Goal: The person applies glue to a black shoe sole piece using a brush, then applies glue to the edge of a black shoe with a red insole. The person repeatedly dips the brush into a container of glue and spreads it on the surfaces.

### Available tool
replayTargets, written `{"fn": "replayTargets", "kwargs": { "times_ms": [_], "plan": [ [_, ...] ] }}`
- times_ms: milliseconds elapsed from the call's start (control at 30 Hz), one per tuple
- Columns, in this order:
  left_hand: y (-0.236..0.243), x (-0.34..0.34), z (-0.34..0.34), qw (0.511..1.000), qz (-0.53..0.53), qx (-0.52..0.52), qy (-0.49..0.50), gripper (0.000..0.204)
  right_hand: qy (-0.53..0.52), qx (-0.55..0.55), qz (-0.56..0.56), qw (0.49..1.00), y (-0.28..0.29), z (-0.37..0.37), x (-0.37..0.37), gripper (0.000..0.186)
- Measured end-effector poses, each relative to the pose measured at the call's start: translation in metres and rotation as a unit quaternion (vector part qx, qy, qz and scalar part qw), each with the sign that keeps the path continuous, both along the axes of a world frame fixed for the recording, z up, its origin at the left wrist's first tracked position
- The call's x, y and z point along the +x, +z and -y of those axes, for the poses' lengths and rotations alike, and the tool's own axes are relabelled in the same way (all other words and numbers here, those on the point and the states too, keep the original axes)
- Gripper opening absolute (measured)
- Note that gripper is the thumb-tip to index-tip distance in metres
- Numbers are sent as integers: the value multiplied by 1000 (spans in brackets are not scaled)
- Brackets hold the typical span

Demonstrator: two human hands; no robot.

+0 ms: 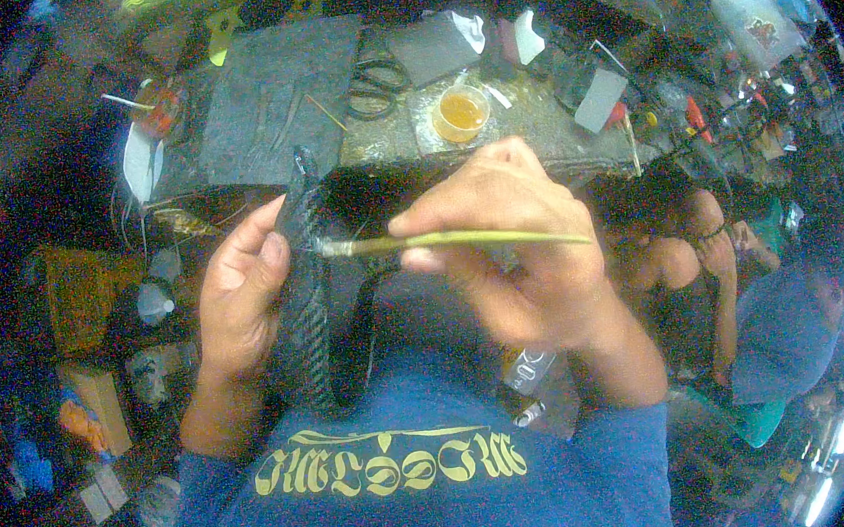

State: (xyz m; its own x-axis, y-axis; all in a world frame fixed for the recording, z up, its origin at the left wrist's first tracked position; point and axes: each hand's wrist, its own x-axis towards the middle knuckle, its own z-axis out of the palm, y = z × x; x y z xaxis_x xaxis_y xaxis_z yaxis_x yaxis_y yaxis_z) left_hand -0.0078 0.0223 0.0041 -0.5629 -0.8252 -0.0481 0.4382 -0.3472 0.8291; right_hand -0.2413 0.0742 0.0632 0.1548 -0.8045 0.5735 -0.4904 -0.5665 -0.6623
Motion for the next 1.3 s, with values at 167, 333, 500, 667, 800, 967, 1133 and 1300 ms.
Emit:
{"fn": "replayTargets", "kwargs": {
  "times_ms": [167, 333, 500, 667, 800, 967, 1133, 1300],
  "plan": [
    [0, 1, -1, 1000, 5, -3, -9, 40, -56, -27, 33, 998, 1, 0, 0, 18],
    [0, -1, 0, 1000, 5, -10, -1, 40, -33, -16, 36, 999, -5, 3, 1, 20],
    [-1, -3, 3, 997, -33, 61, 11, 39, -1, 3, 63, 998, -13, -2, 2, 20],
    [-2, 2, 6, 992, -73, 100, -21, 39, -38, 44, 175, 983, -27, 1, 4, 17],
    [-2, 5, 8, 978, -139, 125, -88, 39, -87, 63, 293, 950, -39, 9, 8, 22],
    [-3, 2, 1, 991, -83, 96, -43, 37, -36, 45, 323, 944, -39, 9, 9, 24],
    [-7, 2, 2, 996, -38, 72, -45, 36, -126, 71, 355, 924, -38, 15, 5, 24],
    [-9, -1, 2, 997, -44, 69, 11, 36, -125, 87, 249, 956, -41, 6, 6, 19]
  ]
}}
